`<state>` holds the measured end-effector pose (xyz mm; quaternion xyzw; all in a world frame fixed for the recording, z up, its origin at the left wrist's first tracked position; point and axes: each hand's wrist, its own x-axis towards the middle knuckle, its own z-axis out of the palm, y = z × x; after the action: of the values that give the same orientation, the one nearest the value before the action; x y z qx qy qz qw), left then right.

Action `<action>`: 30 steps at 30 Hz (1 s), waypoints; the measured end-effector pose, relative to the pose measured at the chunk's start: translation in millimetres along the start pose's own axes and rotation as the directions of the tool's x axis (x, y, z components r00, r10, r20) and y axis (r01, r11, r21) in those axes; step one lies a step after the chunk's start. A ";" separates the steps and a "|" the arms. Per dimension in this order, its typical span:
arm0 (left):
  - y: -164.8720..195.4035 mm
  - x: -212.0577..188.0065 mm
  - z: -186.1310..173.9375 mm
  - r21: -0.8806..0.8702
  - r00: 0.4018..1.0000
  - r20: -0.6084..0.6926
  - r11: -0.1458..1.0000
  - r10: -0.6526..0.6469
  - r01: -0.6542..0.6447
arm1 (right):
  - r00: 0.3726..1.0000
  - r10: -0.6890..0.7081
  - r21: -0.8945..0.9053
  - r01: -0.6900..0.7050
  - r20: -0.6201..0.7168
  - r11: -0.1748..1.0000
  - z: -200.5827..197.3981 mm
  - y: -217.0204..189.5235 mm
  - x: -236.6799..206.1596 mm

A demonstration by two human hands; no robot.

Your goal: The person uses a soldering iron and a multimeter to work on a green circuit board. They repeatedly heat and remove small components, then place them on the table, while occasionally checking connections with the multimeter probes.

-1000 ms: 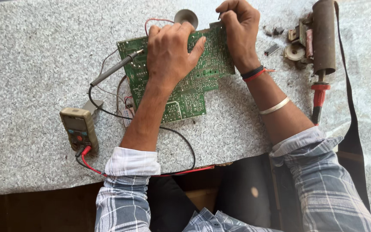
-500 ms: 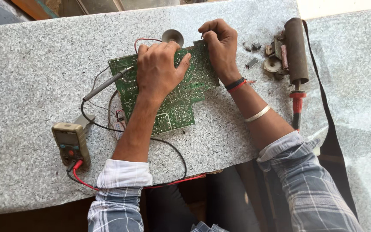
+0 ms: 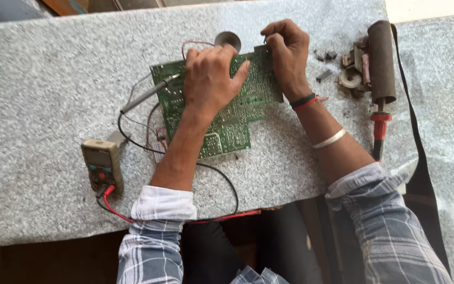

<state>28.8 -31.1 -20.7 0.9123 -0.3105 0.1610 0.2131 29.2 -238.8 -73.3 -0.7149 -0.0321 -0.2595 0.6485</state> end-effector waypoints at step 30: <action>8.9 0.5 -15.7 -0.016 1.000 -0.020 1.000 -0.004 0.004 | 0.991 -0.136 -0.130 0.134 -0.005 0.982 4.8 -20.5 -5.4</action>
<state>21.0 -30.0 -4.4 0.9096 -0.3077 0.1672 0.2237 18.3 -229.5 -57.0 -0.7496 -0.0590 -0.3093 0.5821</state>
